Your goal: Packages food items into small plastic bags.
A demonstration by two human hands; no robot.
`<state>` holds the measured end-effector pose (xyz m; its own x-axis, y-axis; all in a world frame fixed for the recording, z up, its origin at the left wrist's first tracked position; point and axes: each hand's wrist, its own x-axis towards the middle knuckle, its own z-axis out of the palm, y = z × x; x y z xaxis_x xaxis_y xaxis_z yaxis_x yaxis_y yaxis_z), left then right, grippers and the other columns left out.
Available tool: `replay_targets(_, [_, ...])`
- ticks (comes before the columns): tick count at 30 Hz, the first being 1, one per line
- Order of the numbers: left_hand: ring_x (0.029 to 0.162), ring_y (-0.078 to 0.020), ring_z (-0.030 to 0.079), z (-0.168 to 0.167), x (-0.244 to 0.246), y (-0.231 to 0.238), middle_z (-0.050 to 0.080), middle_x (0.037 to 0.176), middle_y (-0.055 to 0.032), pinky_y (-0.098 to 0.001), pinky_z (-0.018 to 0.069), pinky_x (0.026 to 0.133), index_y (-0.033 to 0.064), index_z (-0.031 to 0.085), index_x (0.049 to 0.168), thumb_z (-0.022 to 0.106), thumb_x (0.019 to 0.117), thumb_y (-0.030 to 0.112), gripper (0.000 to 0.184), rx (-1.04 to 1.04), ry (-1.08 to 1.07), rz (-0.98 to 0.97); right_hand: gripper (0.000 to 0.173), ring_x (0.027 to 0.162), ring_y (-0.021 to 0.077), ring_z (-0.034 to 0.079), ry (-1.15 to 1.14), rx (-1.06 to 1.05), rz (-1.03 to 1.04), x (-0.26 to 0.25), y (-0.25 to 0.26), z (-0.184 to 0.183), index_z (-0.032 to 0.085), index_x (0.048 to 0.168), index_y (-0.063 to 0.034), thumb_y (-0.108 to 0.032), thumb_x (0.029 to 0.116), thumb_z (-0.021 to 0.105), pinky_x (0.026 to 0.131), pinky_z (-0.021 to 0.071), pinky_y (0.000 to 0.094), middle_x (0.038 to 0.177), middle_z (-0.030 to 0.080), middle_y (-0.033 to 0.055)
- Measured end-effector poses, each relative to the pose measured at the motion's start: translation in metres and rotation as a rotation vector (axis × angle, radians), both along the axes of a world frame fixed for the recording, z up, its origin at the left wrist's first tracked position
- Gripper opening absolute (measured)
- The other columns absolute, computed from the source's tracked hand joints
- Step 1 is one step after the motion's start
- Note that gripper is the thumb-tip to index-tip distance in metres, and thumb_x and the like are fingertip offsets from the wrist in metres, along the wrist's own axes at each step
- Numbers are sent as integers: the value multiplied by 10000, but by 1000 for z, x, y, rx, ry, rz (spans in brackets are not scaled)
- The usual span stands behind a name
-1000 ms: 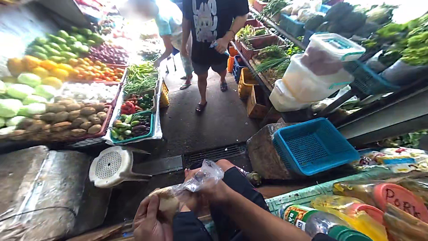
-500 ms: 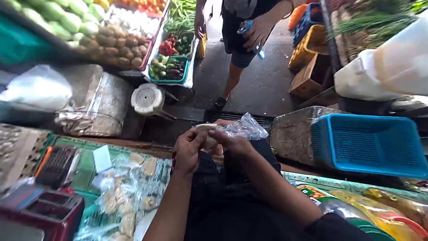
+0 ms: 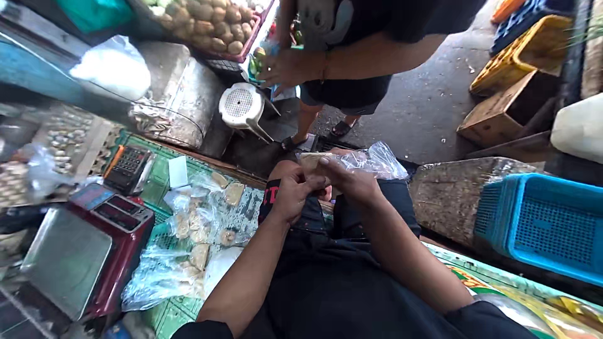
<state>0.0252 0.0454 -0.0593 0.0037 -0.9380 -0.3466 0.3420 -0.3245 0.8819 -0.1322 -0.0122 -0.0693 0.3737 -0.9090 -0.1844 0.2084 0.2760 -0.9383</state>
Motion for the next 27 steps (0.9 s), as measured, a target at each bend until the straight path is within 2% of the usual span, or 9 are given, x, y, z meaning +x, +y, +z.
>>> replay_targets(3, [652, -136, 631, 0, -1, 4, 697, 855, -118, -279, 554, 597, -14, 654, 1104, 742, 891, 39, 237, -23, -44, -14, 172, 808, 157, 700, -90, 23, -18, 1, 0, -1, 741, 990, -61, -228, 949, 736, 755, 618, 372, 897, 733, 73])
replay_targets(7, [598, -126, 610, 4, -1, 1, 704, 813, -122, -263, 528, 544, -15, 701, 1011, 776, 866, 37, 171, -79, -143, 47, 225, 821, 174, 699, -162, 96, 25, -2, -1, -4, 736, 1075, -52, -244, 957, 730, 758, 615, 376, 932, 733, 96])
replay_targets(9, [629, -156, 635, 4, 0, -4, 700, 829, -143, -291, 559, 582, -20, 674, 1030, 787, 874, 83, 219, -66, -118, 120, 274, 813, 174, 696, -60, 35, 126, -10, -7, -6, 728, 1123, -78, -285, 945, 746, 746, 609, 376, 940, 736, 78])
replay_targets(12, [786, -206, 711, 4, 8, -3, 724, 939, -147, -360, 620, 728, -6, 664, 1099, 720, 950, 206, 265, -82, -93, 132, 208, 703, 158, 664, 52, -22, 163, -15, -7, -8, 746, 993, -63, -258, 920, 765, 695, 589, 354, 817, 719, 61])
replay_targets(16, [857, -235, 713, 6, 11, -3, 719, 959, -156, -416, 624, 796, -40, 686, 1070, 740, 906, 51, 195, -146, -173, 196, 172, 757, 137, 691, 6, -17, 133, -11, -1, -7, 738, 1023, -34, -180, 931, 740, 743, 610, 340, 860, 738, 48])
replay_targets(20, [839, -182, 719, 9, 6, -7, 731, 926, -106, -365, 628, 784, -13, 695, 1028, 742, 884, 26, 156, -233, -160, 291, 283, 711, 126, 690, 59, -60, 172, -12, -3, -3, 725, 1060, -41, -279, 914, 769, 683, 607, 333, 842, 734, 24])
replay_targets(23, [922, -179, 721, 10, 8, -13, 739, 1024, -101, -357, 620, 841, 1, 688, 1138, 750, 920, 161, 277, -276, -157, 239, 278, 711, 95, 693, 190, -80, 212, -17, -4, 0, 744, 1003, -74, -327, 893, 780, 726, 612, 337, 812, 734, -7])
replay_targets(25, [879, -173, 722, 17, 8, -19, 746, 956, -99, -363, 620, 824, -4, 719, 1040, 711, 926, 87, 146, -251, -147, 270, 247, 746, 70, 691, 194, -117, 204, -18, -5, 4, 746, 991, -82, -300, 881, 786, 756, 604, 332, 829, 736, -18])
replay_targets(27, [835, -163, 718, 22, 6, -21, 742, 892, -88, -362, 620, 808, 20, 732, 951, 702, 926, 66, 60, -228, -100, 301, 201, 735, 109, 684, 15, -167, 179, -16, -5, 3, 723, 1017, -20, -169, 893, 774, 715, 604, 333, 840, 731, 34])
